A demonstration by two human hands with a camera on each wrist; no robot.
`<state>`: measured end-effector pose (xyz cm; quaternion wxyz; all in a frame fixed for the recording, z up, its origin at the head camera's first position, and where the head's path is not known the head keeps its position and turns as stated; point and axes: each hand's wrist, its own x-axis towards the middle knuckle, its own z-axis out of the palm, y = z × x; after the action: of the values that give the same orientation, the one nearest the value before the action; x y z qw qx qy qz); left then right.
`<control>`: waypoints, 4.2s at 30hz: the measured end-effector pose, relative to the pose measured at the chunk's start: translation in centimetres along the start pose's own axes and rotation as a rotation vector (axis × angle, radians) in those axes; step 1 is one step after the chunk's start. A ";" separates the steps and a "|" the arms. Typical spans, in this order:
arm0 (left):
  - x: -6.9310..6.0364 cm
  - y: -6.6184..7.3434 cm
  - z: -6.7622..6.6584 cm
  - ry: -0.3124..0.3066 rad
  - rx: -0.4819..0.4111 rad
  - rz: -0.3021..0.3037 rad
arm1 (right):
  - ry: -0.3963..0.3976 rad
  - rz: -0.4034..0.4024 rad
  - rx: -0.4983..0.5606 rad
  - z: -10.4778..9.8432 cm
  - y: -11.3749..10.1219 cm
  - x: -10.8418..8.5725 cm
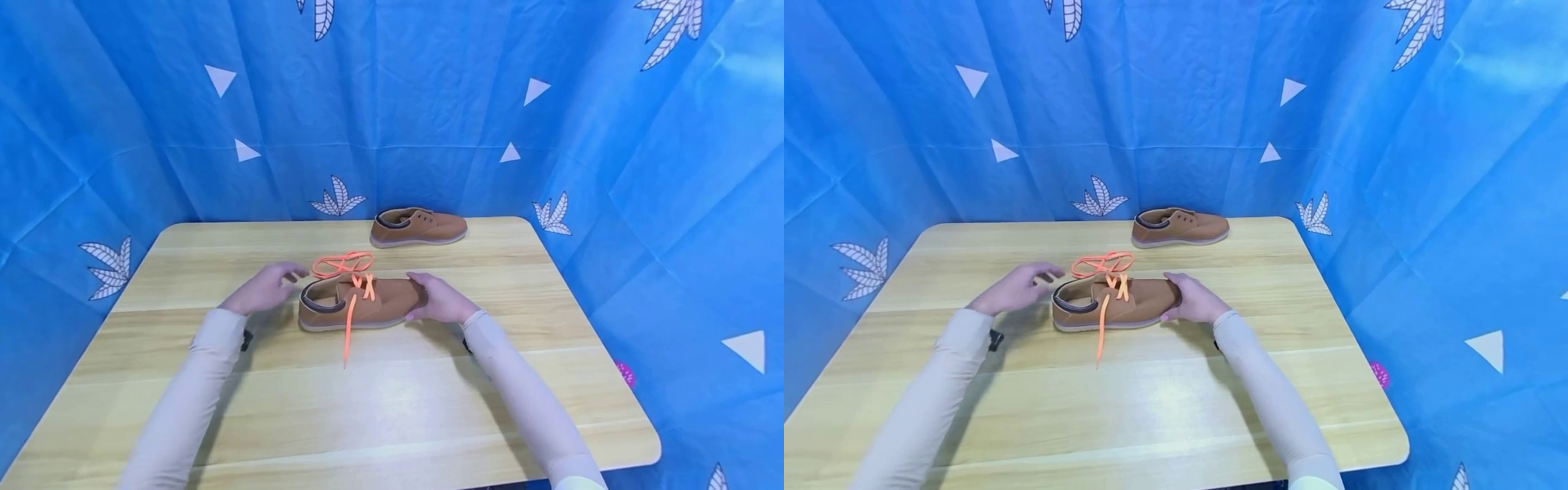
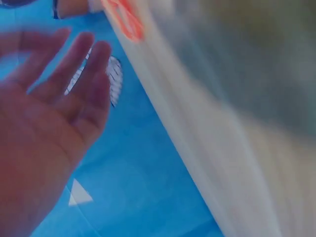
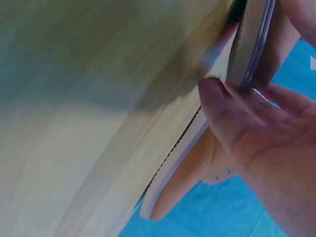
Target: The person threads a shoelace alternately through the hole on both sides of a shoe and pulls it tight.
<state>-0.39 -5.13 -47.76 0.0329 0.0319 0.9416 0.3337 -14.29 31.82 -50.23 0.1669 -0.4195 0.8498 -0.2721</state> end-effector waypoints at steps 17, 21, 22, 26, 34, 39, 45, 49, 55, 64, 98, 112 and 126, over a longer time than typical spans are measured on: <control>-1.7 -0.6 2.2 -0.029 0.095 0.036 | 0.054 0.017 0.108 0.0 0.8 0.1; -0.9 -1.2 2.1 -0.019 0.061 0.049 | 0.066 0.007 0.076 -0.1 1.1 0.8; -0.8 -1.3 2.0 -0.017 0.052 0.050 | 0.069 0.006 0.070 -0.2 1.2 1.0; -0.1 -1.7 2.0 -0.019 0.035 0.036 | 0.083 0.011 0.067 -0.3 1.6 1.4; 0.4 -1.6 1.8 -0.027 0.034 0.020 | 0.088 0.023 0.082 -0.5 1.7 1.5; 0.0 -1.7 1.2 -0.081 -0.012 0.009 | 0.070 0.014 0.121 -0.6 1.9 1.5; -0.2 -1.9 -0.6 -0.157 -0.179 -0.028 | 0.126 0.091 0.259 -3.1 3.7 1.1; 0.5 -3.3 -0.9 -0.102 -0.330 -0.042 | 0.375 0.242 0.408 -5.6 6.0 2.1; 1.8 -5.5 -0.7 0.007 -0.592 -0.081 | 0.530 0.441 0.723 -7.9 9.7 5.6; 4.9 -5.1 -0.1 0.037 -0.619 -0.232 | 0.414 0.530 0.957 -9.6 12.2 7.7; 9.4 -5.2 -0.1 0.112 -1.344 -0.328 | 0.175 0.351 1.035 -4.3 6.7 14.4; 7.5 -3.8 -2.6 0.241 -1.113 -0.267 | 0.347 0.266 0.702 -5.6 2.5 13.9; 3.5 0.6 -5.1 0.390 -0.737 -0.235 | 0.340 0.135 0.660 -9.2 -2.3 9.2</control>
<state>-4.25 -7.59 -43.59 -0.0988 -0.1529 0.7451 0.6416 -22.98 26.26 -42.01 0.1671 -0.2350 0.7577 -0.5854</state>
